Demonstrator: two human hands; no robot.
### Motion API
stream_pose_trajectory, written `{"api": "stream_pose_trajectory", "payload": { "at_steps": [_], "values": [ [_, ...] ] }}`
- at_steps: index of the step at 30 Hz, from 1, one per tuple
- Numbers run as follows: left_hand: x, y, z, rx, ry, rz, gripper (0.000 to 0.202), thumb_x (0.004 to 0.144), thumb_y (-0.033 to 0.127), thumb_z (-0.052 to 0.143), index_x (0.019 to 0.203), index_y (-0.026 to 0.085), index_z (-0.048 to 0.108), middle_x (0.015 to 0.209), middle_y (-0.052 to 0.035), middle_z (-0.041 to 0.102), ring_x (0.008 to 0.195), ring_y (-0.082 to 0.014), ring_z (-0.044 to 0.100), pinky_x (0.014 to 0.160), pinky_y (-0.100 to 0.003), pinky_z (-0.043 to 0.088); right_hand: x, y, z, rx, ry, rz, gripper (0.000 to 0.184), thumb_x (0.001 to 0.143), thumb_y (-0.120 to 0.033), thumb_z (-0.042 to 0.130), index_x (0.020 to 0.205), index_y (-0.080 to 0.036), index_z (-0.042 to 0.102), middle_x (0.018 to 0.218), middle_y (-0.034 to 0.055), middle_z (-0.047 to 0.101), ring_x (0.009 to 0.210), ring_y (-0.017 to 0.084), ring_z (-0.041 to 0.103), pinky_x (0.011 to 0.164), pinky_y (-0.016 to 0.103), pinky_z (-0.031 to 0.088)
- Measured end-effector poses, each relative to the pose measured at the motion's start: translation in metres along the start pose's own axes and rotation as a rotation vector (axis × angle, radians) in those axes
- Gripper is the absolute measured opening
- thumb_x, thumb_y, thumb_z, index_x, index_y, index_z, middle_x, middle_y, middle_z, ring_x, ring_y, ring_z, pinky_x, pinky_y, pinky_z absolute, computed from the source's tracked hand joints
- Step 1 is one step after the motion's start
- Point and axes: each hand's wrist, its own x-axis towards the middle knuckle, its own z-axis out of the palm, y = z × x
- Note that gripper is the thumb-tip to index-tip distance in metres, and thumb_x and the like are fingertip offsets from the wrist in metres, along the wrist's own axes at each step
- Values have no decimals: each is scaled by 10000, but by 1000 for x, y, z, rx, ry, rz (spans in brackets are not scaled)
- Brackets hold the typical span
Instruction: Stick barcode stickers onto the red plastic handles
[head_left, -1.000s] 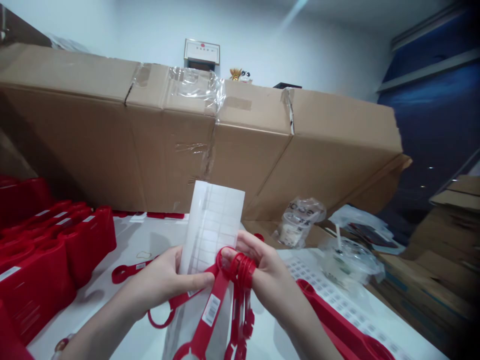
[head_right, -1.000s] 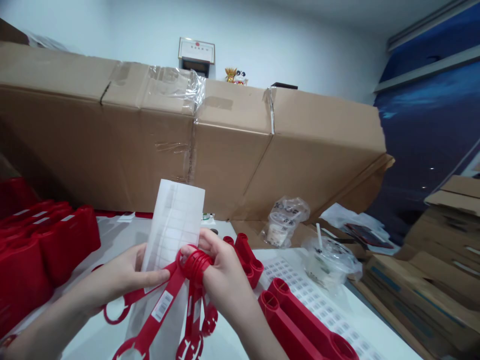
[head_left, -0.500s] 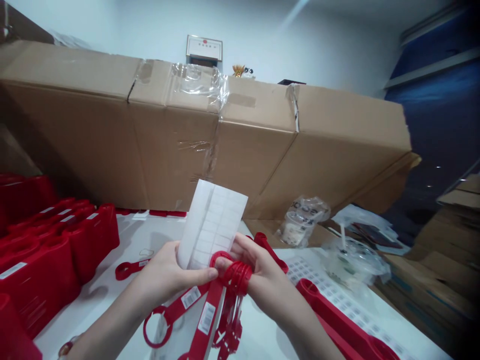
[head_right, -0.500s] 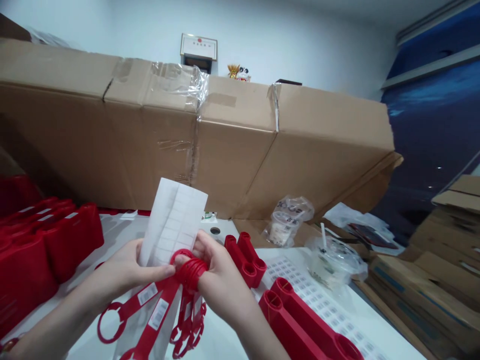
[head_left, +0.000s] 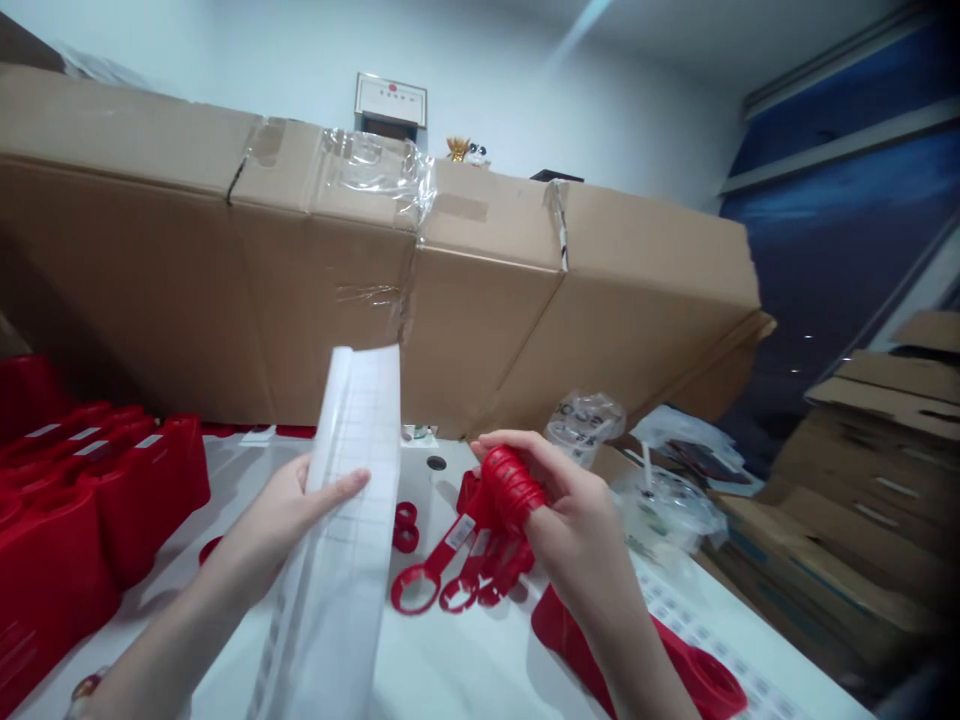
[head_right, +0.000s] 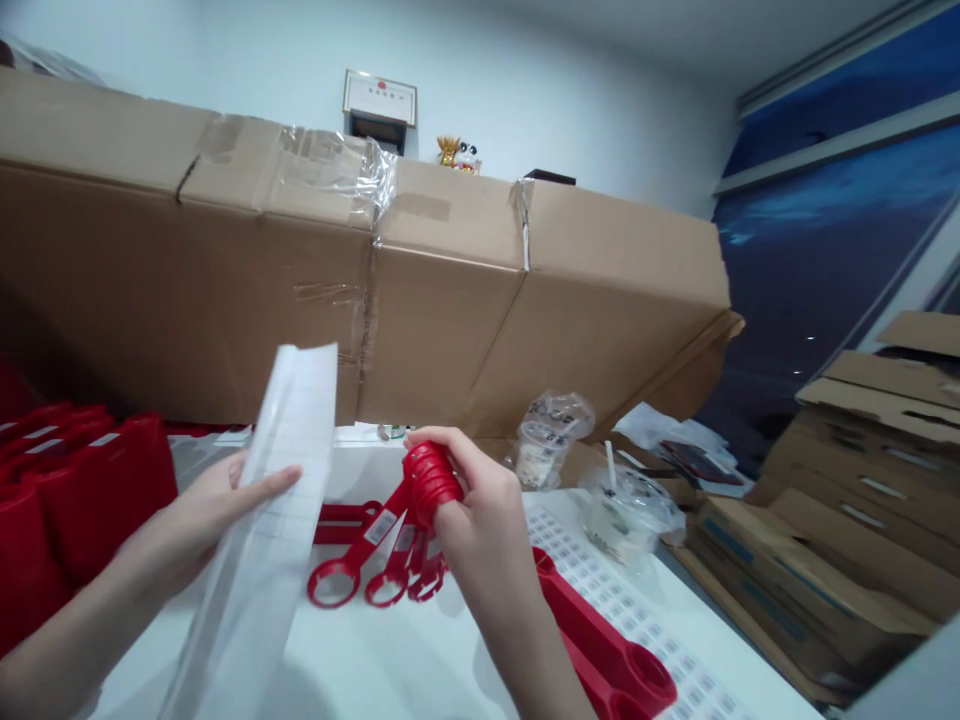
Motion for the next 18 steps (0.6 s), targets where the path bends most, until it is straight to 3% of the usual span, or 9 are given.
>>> {"api": "stream_pose_trajectory", "payload": {
  "at_steps": [4, 8, 10, 12, 15, 18],
  "values": [
    [34, -50, 14, 227, -62, -18, 555, 716, 446, 814, 1158, 155, 645, 1217, -142, 740, 1146, -361, 684, 967, -422, 535, 2, 3, -2, -211, 43, -206, 478, 684, 37, 451, 927, -253, 743, 1070, 12, 778, 990, 215, 715, 838, 336, 534],
    [44, -83, 28, 456, -51, -23, 389, 719, 347, 741, 1051, 174, 632, 1133, -143, 720, 1154, -419, 642, 983, -506, 480, 6, 9, 3, -122, -31, -137, 487, 677, 31, 449, 940, -253, 744, 1133, 13, 769, 1054, 215, 709, 890, 344, 535],
    [36, -80, 28, 548, -42, 7, 419, 703, 298, 729, 1075, 149, 608, 1219, -197, 655, 1231, -469, 561, 1028, -576, 418, 7, 12, 4, -54, -36, -33, 452, 725, 2, 501, 1007, -254, 743, 1117, 22, 773, 1031, 221, 719, 858, 343, 554],
    [23, -63, 25, 585, -85, 59, 482, 732, 306, 724, 1160, 134, 582, 1337, -226, 573, 1295, -464, 500, 1058, -585, 396, 10, 13, 5, 10, -50, 61, 376, 767, -47, 563, 1023, -253, 745, 1125, 33, 772, 1011, 227, 724, 813, 336, 568],
    [4, -28, 19, 544, -234, 136, 682, 804, 468, 745, 1397, 267, 476, 1528, -118, 467, 1394, -343, 457, 1122, -469, 414, 14, 9, 8, 90, -115, 113, 277, 789, -90, 618, 956, -256, 762, 1166, 32, 759, 1033, 224, 713, 813, 322, 563],
    [-6, -3, 21, 393, -394, 173, 776, 866, 534, 717, 1525, 351, 351, 1632, -74, 367, 1487, -316, 359, 1204, -480, 336, 20, -2, 14, 103, -183, 26, 237, 786, -80, 637, 871, -252, 776, 1106, 22, 746, 1038, 210, 693, 837, 306, 538]
  ]
}}
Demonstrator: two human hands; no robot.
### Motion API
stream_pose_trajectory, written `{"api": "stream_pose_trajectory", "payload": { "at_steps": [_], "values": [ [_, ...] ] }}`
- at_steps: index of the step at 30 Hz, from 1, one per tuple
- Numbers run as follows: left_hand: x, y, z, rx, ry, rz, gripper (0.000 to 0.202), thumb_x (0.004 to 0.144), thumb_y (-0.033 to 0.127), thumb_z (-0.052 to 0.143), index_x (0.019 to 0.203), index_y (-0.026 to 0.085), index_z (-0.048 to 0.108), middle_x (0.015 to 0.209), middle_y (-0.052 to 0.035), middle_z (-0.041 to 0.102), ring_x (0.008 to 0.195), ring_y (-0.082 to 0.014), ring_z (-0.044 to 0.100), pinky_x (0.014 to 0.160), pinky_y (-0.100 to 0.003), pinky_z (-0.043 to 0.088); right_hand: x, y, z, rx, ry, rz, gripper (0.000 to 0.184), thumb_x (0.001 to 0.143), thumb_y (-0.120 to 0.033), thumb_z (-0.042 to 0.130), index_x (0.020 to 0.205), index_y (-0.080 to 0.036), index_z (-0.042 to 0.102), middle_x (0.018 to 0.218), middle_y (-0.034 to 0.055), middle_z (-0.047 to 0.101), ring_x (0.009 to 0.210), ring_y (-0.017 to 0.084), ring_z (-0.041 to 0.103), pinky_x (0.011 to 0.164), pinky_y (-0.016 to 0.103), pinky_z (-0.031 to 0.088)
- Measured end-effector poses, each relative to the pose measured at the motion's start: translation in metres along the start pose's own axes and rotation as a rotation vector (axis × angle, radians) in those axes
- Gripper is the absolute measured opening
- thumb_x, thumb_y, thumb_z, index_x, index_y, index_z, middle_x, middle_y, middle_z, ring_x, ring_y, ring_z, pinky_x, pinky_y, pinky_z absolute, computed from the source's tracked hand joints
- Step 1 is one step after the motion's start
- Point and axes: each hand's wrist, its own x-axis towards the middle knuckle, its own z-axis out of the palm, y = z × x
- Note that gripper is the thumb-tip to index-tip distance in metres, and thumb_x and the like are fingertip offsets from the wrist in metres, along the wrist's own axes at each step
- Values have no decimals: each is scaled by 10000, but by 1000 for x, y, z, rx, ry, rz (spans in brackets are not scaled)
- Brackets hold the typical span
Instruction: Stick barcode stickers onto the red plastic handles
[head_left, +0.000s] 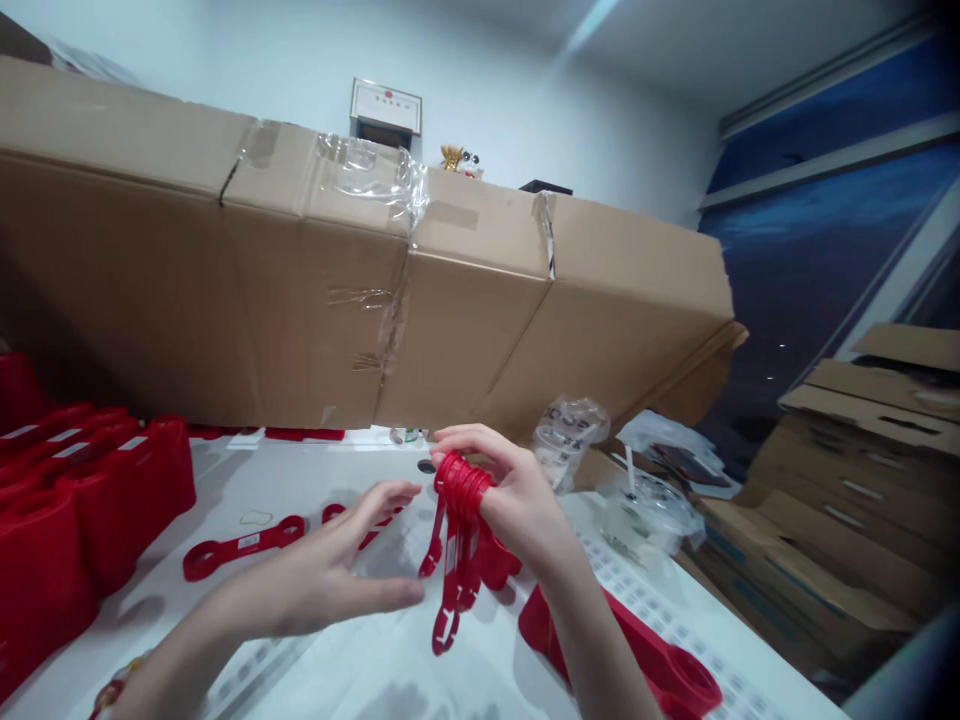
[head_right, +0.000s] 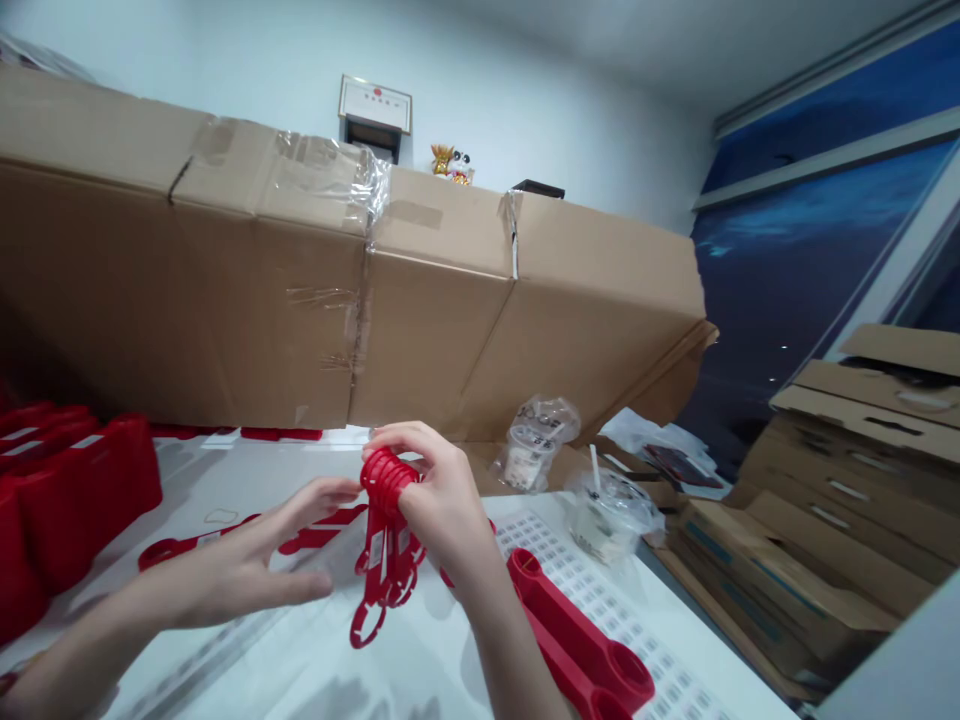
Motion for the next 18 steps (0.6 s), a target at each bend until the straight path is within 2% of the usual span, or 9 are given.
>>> {"api": "stream_pose_trajectory", "payload": {
  "at_steps": [2, 5, 8, 10, 12, 15, 16, 18],
  "values": [
    [1, 7, 3, -89, 16, 67, 739, 875, 523, 725, 1507, 338, 391, 1601, -83, 412, 1480, -323, 362, 1213, -504, 320, 3, -7, 6, -4, -36, -53, 233, 787, -76, 639, 847, -251, 781, 1021, 17, 732, 970, 198, 687, 798, 299, 529],
    [2, 8, 11, -173, 53, 147, 665, 878, 449, 750, 1464, 293, 477, 1502, -102, 520, 1388, -339, 462, 1166, -506, 378, 5, -11, 16, -5, -72, -49, 246, 772, -66, 637, 833, -251, 787, 918, 13, 724, 863, 189, 670, 730, 297, 514],
    [-7, 8, 12, -227, 48, 167, 437, 990, 404, 603, 1397, 248, 569, 1320, -94, 644, 1202, -290, 591, 1081, -440, 445, 4, -9, 23, 66, -143, 36, 245, 768, -73, 625, 847, -245, 780, 821, 5, 724, 754, 179, 649, 663, 293, 510],
    [-15, 10, 10, -257, 4, 140, 385, 1037, 421, 504, 1365, 243, 601, 1201, -80, 684, 1103, -268, 627, 1011, -410, 480, 4, -5, 26, 144, -192, 85, 210, 773, -87, 620, 830, -234, 759, 765, -3, 713, 694, 172, 637, 633, 290, 514],
    [-20, 11, 6, -255, -18, 102, 384, 1039, 439, 496, 1367, 270, 603, 1219, -71, 676, 1161, -277, 605, 1023, -404, 467, 3, -3, 28, 178, -198, 90, 177, 772, -94, 627, 797, -227, 741, 765, -6, 712, 691, 171, 640, 641, 291, 521],
    [-21, 10, 6, -236, 16, 81, 430, 979, 420, 626, 1392, 317, 568, 1391, -52, 592, 1337, -286, 494, 1135, -409, 381, 2, -3, 31, 193, -179, 73, 183, 775, -89, 640, 830, -225, 749, 833, -1, 725, 745, 170, 652, 674, 286, 527],
    [-19, 9, 7, -242, 22, 92, 468, 947, 411, 677, 1390, 313, 563, 1408, -54, 578, 1340, -287, 489, 1146, -411, 371, 1, -4, 32, 203, -173, 73, 190, 779, -90, 640, 853, -225, 751, 837, -3, 722, 731, 163, 645, 653, 276, 520],
    [-15, 7, 11, -248, 19, 106, 441, 910, 405, 726, 1312, 270, 604, 1319, -68, 616, 1246, -284, 550, 1100, -411, 412, -1, -6, 33, 217, -161, 76, 201, 781, -87, 632, 879, -223, 742, 825, -6, 712, 688, 150, 624, 603, 259, 498]
  ]
}}
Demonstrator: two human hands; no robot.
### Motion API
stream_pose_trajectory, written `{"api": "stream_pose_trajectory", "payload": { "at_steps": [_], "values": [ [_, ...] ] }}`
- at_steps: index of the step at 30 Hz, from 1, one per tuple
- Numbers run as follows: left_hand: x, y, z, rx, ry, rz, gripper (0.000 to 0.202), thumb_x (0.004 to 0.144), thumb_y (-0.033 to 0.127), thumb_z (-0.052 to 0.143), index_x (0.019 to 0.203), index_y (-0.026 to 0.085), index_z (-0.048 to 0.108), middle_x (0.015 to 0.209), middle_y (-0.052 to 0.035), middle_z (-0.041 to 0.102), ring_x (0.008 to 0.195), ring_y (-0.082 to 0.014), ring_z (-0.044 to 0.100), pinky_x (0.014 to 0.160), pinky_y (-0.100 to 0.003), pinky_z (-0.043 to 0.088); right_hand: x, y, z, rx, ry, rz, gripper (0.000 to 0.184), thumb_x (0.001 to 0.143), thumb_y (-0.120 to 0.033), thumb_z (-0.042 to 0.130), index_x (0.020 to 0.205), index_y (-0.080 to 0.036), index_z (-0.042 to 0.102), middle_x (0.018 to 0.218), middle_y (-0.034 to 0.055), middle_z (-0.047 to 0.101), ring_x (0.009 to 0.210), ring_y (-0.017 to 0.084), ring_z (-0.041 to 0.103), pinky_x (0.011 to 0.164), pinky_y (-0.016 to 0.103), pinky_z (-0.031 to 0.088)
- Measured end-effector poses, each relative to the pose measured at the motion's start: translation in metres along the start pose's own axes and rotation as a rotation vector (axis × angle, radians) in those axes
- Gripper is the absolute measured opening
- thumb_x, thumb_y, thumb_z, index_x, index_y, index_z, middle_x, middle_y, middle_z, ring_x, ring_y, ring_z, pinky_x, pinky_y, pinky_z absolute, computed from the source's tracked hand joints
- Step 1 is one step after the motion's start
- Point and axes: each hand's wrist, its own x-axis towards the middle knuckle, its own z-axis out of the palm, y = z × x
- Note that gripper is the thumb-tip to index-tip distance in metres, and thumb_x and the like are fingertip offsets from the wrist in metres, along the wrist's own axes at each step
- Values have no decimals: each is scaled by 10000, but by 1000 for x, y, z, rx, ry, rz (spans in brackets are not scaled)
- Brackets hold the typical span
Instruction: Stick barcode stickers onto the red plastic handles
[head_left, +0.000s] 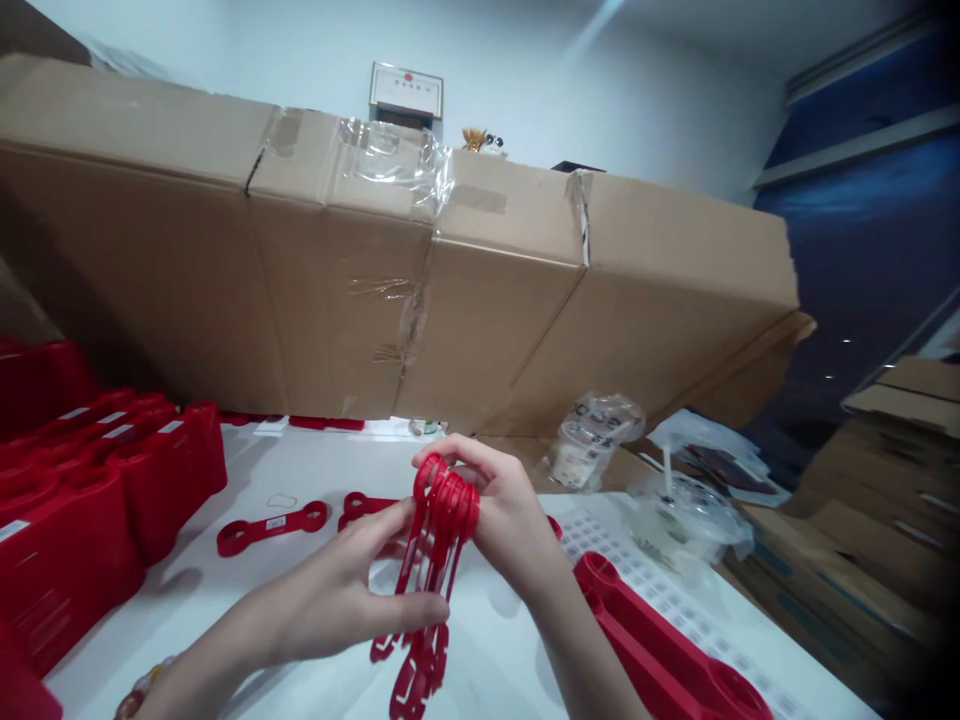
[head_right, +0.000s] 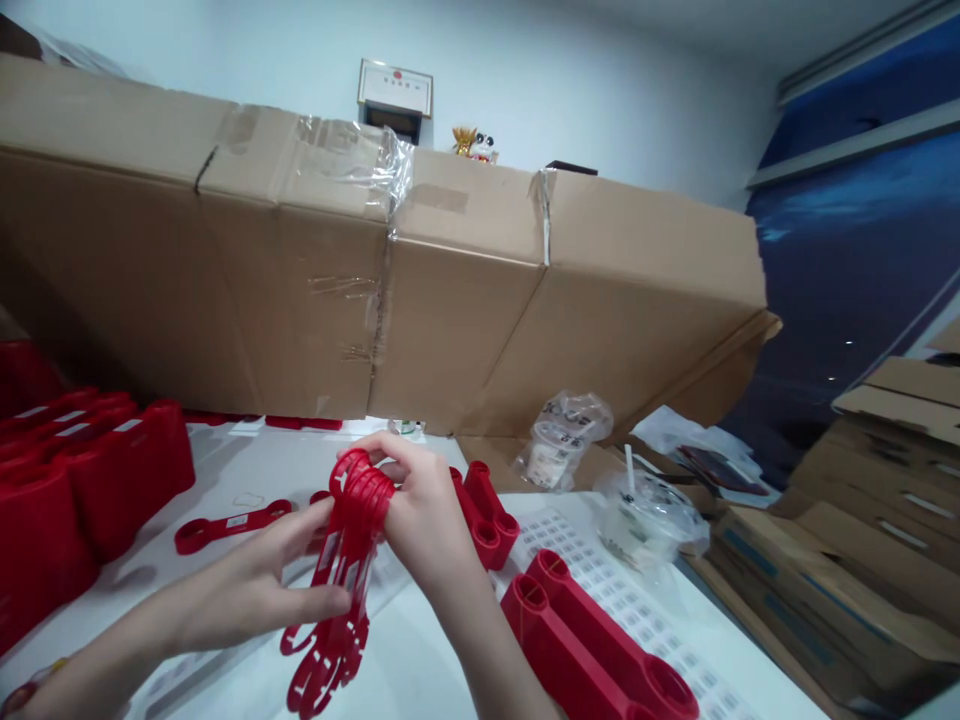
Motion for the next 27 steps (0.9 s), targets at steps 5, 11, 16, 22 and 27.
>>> {"api": "stream_pose_trajectory", "payload": {
  "at_steps": [5, 11, 16, 22, 27],
  "values": [
    [4, 0, 3, -37, -5, -20, 289, 995, 447, 579, 1075, 183, 662, 1003, -65, 683, 944, -234, 641, 866, -354, 497, -2, -2, -4, -75, 9, 4, 200, 784, -74, 586, 861, -216, 703, 833, 3, 713, 713, 165, 624, 636, 278, 506],
    [1, -1, 2, -115, -28, -72, 435, 983, 479, 599, 1323, 208, 586, 1165, -101, 688, 1124, -274, 642, 1015, -418, 473, -3, -2, -6, -16, -38, 40, 153, 800, -105, 584, 788, -209, 695, 751, -3, 675, 660, 158, 614, 583, 263, 499],
    [9, -15, 11, -216, -120, -48, 677, 759, 370, 852, 1340, 191, 554, 1245, -143, 684, 1127, -305, 660, 954, -422, 537, -3, -1, 7, 8, 21, 36, 137, 808, -99, 596, 806, -213, 673, 741, -9, 652, 600, 140, 581, 494, 237, 444],
    [21, -28, -3, -176, -147, -182, 262, 777, 302, 765, 942, 173, 609, 701, -11, 687, 579, -145, 626, 551, -259, 527, -3, -2, -4, -174, 84, -46, 133, 863, -121, 590, 919, -238, 621, 879, -4, 645, 613, 130, 575, 500, 234, 458],
    [8, -13, -34, -99, -97, -179, 331, 847, 418, 750, 1066, 201, 626, 682, 60, 523, 574, -101, 528, 446, -162, 436, -5, -2, -28, -436, -54, -194, 285, 813, 29, 471, 840, -246, 541, 881, -20, 644, 791, 160, 598, 669, 276, 455]
  ]
}}
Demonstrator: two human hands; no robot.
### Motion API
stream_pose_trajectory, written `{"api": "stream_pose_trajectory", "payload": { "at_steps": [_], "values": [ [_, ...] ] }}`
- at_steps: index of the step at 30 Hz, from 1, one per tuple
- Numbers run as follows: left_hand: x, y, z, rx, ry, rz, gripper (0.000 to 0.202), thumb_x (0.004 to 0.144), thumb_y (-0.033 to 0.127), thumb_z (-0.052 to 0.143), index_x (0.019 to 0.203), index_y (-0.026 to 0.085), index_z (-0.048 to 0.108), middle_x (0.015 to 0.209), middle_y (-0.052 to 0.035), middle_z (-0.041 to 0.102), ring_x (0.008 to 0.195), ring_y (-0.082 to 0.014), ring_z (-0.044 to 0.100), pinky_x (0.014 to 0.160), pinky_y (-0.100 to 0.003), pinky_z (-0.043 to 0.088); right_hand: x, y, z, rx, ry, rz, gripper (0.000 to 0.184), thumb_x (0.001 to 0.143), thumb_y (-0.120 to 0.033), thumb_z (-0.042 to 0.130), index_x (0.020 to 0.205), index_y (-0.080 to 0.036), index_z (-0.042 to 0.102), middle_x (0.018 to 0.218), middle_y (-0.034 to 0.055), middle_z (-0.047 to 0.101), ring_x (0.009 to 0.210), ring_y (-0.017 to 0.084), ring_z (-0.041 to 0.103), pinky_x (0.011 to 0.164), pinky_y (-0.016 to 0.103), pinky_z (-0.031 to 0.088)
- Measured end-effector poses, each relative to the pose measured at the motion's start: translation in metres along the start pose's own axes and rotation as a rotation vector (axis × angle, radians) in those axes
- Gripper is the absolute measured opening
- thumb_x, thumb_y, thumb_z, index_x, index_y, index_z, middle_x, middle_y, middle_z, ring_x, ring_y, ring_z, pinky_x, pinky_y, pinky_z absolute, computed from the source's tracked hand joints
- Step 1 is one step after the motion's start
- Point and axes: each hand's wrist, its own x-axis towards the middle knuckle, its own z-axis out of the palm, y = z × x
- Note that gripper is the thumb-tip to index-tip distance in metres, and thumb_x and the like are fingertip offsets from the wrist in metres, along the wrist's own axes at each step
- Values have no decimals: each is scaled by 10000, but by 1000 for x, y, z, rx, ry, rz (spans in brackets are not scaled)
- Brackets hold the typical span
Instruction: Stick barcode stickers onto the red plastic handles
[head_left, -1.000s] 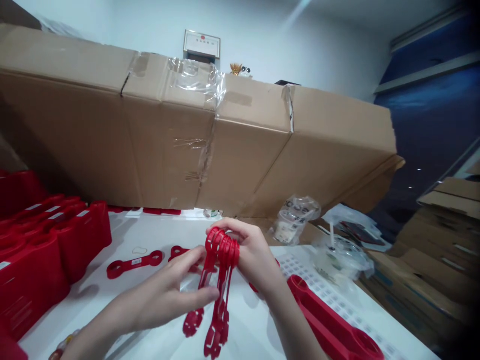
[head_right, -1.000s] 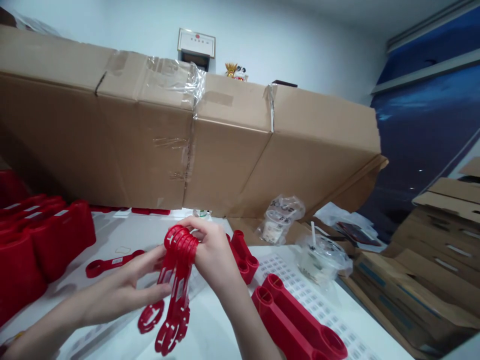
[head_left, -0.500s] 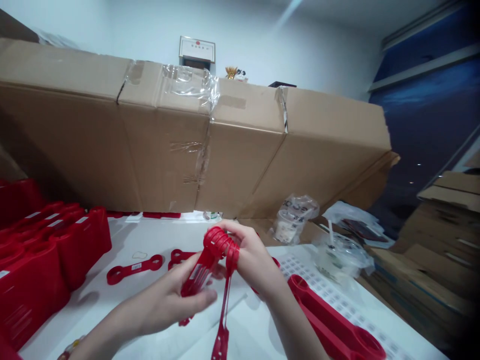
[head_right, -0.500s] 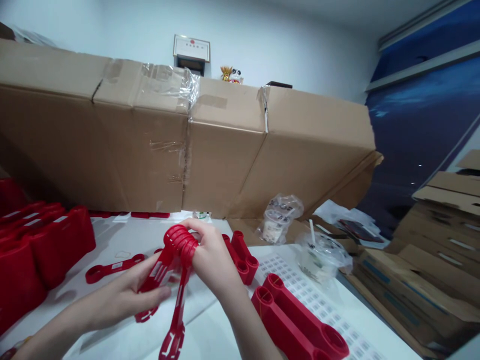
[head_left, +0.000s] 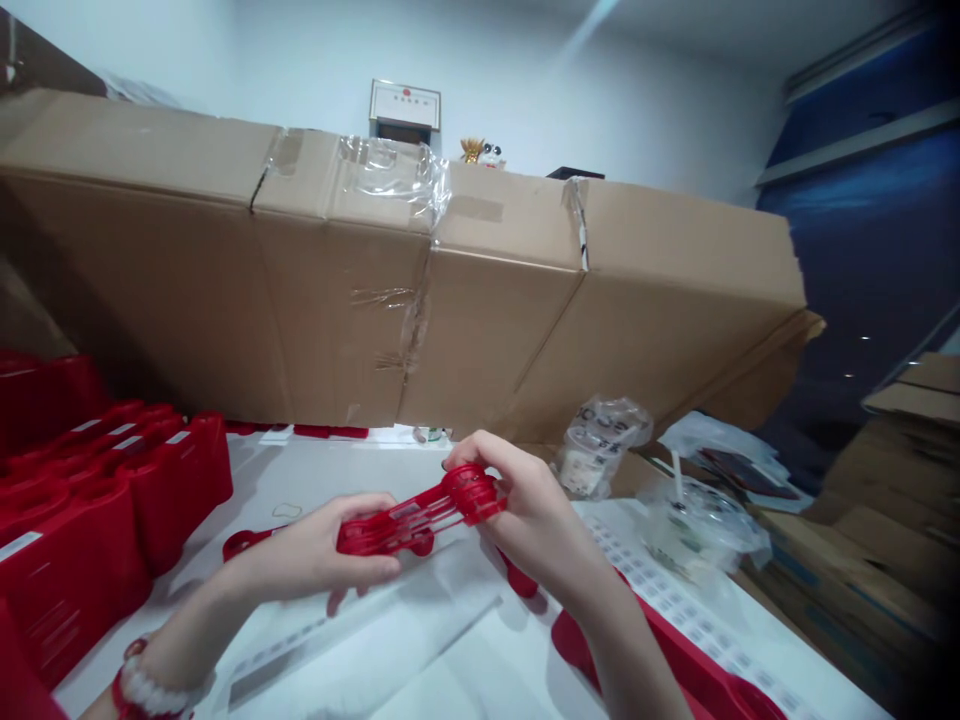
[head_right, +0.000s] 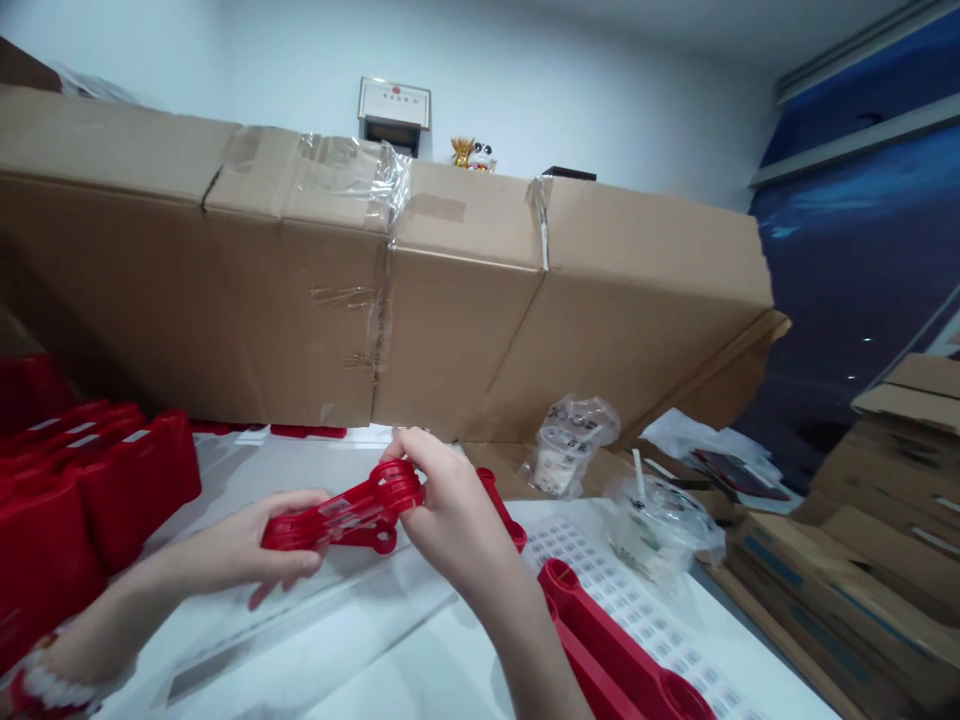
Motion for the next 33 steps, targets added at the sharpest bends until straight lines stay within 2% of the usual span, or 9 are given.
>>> {"api": "stream_pose_trajectory", "payload": {
  "at_steps": [3, 5, 7, 12, 16, 21, 25, 29, 33],
  "values": [
    [-19, 16, -7, 109, 77, -11, 426, 847, 395, 774, 1200, 247, 587, 843, 33, 607, 583, -79, 493, 462, -155, 416, 2, 4, -2, -24, -68, -148, 314, 803, 59, 439, 844, -246, 503, 984, 0, 628, 865, 170, 599, 720, 299, 449],
    [-29, 24, -7, 193, 121, 43, 608, 800, 375, 826, 1321, 301, 523, 1124, -21, 626, 693, -101, 574, 556, -185, 480, 4, 6, 1, -34, -19, -241, 320, 799, 66, 451, 851, -247, 488, 974, 3, 609, 856, 171, 596, 723, 306, 450],
    [-37, 30, -5, 238, 161, 120, 689, 793, 368, 839, 1383, 344, 484, 1254, -39, 585, 770, -122, 621, 636, -205, 514, 5, 7, 6, -60, 63, -326, 330, 793, 71, 472, 870, -249, 491, 972, 5, 597, 839, 171, 596, 713, 308, 454],
    [-45, 44, 6, 206, 428, 223, 297, 853, 442, 769, 1086, 277, 685, 1148, -28, 627, 488, -27, 488, 418, -155, 413, 5, 8, 15, -3, 301, -411, 319, 890, 19, 552, 1003, -270, 480, 1068, 23, 581, 856, 166, 613, 685, 297, 493],
    [-47, 49, 12, 161, 554, 358, 228, 830, 413, 797, 972, 245, 738, 1143, -53, 643, 568, -84, 590, 403, -159, 463, 4, 6, 22, -1, 352, -425, 268, 936, -22, 558, 917, -264, 445, 990, 11, 575, 792, 155, 579, 653, 295, 476],
    [-43, 37, 9, 14, 536, 489, 135, 864, 299, 790, 944, 231, 703, 1053, -8, 664, 444, -19, 580, 609, -220, 590, 5, -6, 37, 217, 436, -305, 199, 1003, -97, 496, 900, -262, 455, 997, 14, 517, 858, 166, 548, 722, 322, 474],
    [-38, 32, 11, -145, 443, 545, 133, 886, 231, 765, 964, 244, 658, 1039, 20, 646, 513, -78, 687, 551, -211, 580, 3, -14, 44, 395, 507, -212, 213, 1007, -133, 535, 861, -267, 456, 900, -15, 478, 748, 151, 529, 659, 324, 452],
    [-38, 36, 17, -89, 500, 513, 147, 862, 234, 795, 949, 229, 677, 1033, 16, 668, 575, -101, 716, 600, -230, 630, 0, -11, 45, 353, 562, -246, 353, 1025, -142, 529, 722, -243, 380, 730, -44, 389, 578, 124, 410, 540, 314, 354],
    [-39, 35, 17, 61, 571, 523, 177, 825, 219, 830, 944, 223, 698, 1080, -5, 720, 611, -116, 729, 627, -233, 643, 1, -7, 44, 177, 655, -329, 425, 1017, -94, 512, 664, -233, 320, 660, -51, 332, 555, 123, 344, 518, 316, 302]
  ]
}}
